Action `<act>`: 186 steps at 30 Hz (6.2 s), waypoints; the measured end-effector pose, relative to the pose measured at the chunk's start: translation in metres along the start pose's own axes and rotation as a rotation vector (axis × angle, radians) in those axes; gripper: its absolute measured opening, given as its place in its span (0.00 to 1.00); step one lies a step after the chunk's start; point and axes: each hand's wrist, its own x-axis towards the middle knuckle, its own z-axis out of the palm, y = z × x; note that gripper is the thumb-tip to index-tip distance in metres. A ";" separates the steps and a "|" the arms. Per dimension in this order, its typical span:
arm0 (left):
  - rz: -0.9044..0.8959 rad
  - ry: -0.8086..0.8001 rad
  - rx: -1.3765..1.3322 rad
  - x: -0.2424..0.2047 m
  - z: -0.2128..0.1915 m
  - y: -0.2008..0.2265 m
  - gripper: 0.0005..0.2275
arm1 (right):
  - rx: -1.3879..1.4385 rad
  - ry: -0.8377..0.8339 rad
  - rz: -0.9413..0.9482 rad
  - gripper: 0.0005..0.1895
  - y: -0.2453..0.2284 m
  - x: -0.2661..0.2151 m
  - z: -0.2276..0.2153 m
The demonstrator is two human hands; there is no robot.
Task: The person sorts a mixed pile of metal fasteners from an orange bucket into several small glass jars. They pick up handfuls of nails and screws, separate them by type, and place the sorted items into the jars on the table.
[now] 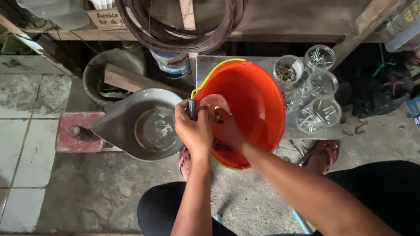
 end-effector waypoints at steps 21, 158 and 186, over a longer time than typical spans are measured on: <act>-0.168 0.170 -0.105 0.030 0.000 -0.016 0.10 | 1.000 -0.345 0.585 0.15 -0.016 0.067 -0.082; -1.133 0.163 -1.368 -0.008 0.131 0.047 0.11 | 0.818 -0.089 0.016 0.08 -0.113 0.057 -0.144; -1.167 -0.097 -1.364 0.000 0.115 0.001 0.15 | -0.241 0.002 -0.006 0.18 0.003 0.114 -0.392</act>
